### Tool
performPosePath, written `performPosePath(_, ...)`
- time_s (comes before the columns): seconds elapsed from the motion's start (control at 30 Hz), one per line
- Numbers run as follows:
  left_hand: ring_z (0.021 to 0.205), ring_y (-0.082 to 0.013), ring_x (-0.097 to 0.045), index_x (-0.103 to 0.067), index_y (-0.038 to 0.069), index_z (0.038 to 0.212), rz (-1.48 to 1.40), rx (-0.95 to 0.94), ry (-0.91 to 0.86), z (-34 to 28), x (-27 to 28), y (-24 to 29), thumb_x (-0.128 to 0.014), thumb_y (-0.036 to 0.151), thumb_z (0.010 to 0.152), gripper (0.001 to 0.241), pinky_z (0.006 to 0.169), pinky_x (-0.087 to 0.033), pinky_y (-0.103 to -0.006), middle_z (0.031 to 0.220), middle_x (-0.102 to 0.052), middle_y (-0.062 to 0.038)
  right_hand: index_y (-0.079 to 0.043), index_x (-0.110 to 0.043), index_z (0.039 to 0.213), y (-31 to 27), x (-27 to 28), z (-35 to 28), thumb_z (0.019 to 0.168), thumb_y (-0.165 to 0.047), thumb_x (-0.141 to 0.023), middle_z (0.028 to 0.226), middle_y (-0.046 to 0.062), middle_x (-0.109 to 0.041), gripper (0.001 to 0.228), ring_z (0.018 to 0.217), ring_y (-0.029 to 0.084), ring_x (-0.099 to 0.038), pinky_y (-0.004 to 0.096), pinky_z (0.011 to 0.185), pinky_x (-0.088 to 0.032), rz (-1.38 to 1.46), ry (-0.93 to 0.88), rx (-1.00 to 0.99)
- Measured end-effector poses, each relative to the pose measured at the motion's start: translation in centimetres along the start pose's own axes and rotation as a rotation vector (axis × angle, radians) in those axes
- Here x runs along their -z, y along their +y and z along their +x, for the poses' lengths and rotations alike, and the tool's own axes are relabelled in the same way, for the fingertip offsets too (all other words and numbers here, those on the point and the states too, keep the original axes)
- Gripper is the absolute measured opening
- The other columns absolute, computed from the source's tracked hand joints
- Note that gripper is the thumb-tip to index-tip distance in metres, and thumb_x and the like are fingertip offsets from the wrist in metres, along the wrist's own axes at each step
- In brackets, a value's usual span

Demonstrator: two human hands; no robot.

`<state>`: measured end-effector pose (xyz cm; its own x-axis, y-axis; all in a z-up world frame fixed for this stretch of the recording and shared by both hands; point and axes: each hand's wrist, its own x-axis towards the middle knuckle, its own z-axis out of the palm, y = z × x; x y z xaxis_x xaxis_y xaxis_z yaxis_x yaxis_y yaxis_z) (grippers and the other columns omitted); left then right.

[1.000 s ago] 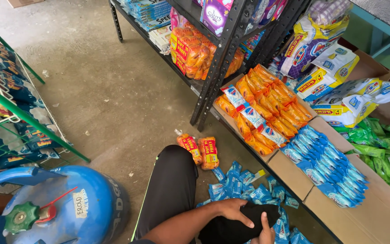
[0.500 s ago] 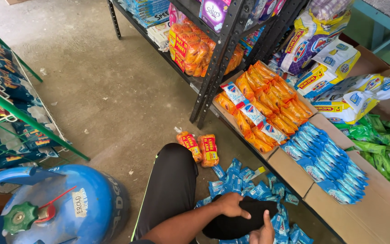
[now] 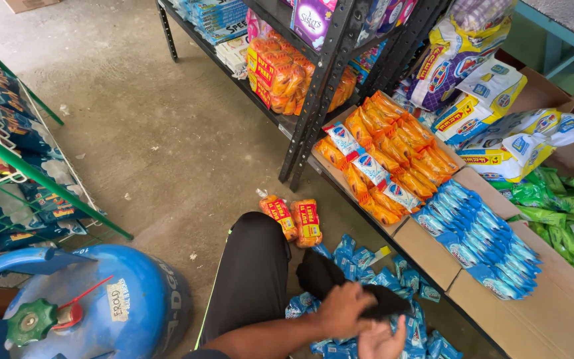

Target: Packing small blue detergent packets into a black cloth bag while sitting in a storage area.

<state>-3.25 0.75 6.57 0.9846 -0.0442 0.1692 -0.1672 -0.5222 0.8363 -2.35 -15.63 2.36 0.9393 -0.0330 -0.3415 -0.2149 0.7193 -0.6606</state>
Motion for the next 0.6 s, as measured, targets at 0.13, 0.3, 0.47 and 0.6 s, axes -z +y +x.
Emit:
performPosePath(0.13, 0.105, -0.0336, -0.041, -0.07, 0.01, 0.123, 0.103, -0.409, -0.11, -1.4, 0.2, 0.9, -0.044, 0.051, 0.102, 0.053, 0.106, -0.023, -0.0647, 0.103, -0.048, -0.016, -0.008, -0.062, 0.127, 0.1, 4.1, 1.8, 0.108, -0.069, -0.04, 0.112, 0.006, -0.072, 0.068, 0.09, 0.012, -0.07, 0.014, 0.055, -0.052, -0.08, 0.105, -0.129)
performPosePath(0.3, 0.123, -0.0384, -0.042, -0.066, 0.019, 0.133, 0.009, -0.17, -0.113, 0.7, -0.4, -1.4, -0.055, 0.054, 0.094, 0.053, 0.098, -0.029, -0.0636, 0.122, -0.048, -0.017, -0.005, -0.06, 0.113, 0.3, -0.3, -0.4, 0.11, -0.07, -0.026, 0.1, 0.01, -0.065, 0.073, 0.085, 0.016, -0.062, 0.03, 0.069, -0.047, 0.003, -0.149, -0.174)
performPosePath(0.47, 0.114, -0.0344, -0.059, -0.068, 0.013, 0.13, -0.184, 0.23, 0.182, 0.6, -2.0, -3.1, -0.059, 0.043, 0.097, 0.045, 0.095, -0.05, -0.0412, 0.134, -0.054, -0.015, 0.007, -0.035, 0.149, -0.5, -6.9, -3.6, 0.1, -0.07, -0.012, 0.139, 0.025, -0.043, 0.094, 0.133, 0.037, -0.04, 0.053, 0.12, -0.027, -0.164, 0.063, -0.344)
performPosePath(0.6, 0.13, -0.0468, -0.044, -0.062, 0.006, 0.135, -0.078, -0.107, 0.133, -1.4, -0.9, 1.0, -0.061, 0.02, 0.091, 0.046, 0.106, -0.038, -0.0549, 0.146, -0.045, -0.025, -0.01, -0.064, 0.1, 1.2, 2.2, -0.1, 0.105, -0.074, -0.041, 0.098, 0.013, -0.068, 0.068, 0.093, 0.025, -0.064, 0.045, 0.086, -0.047, 0.069, -0.142, -0.317)
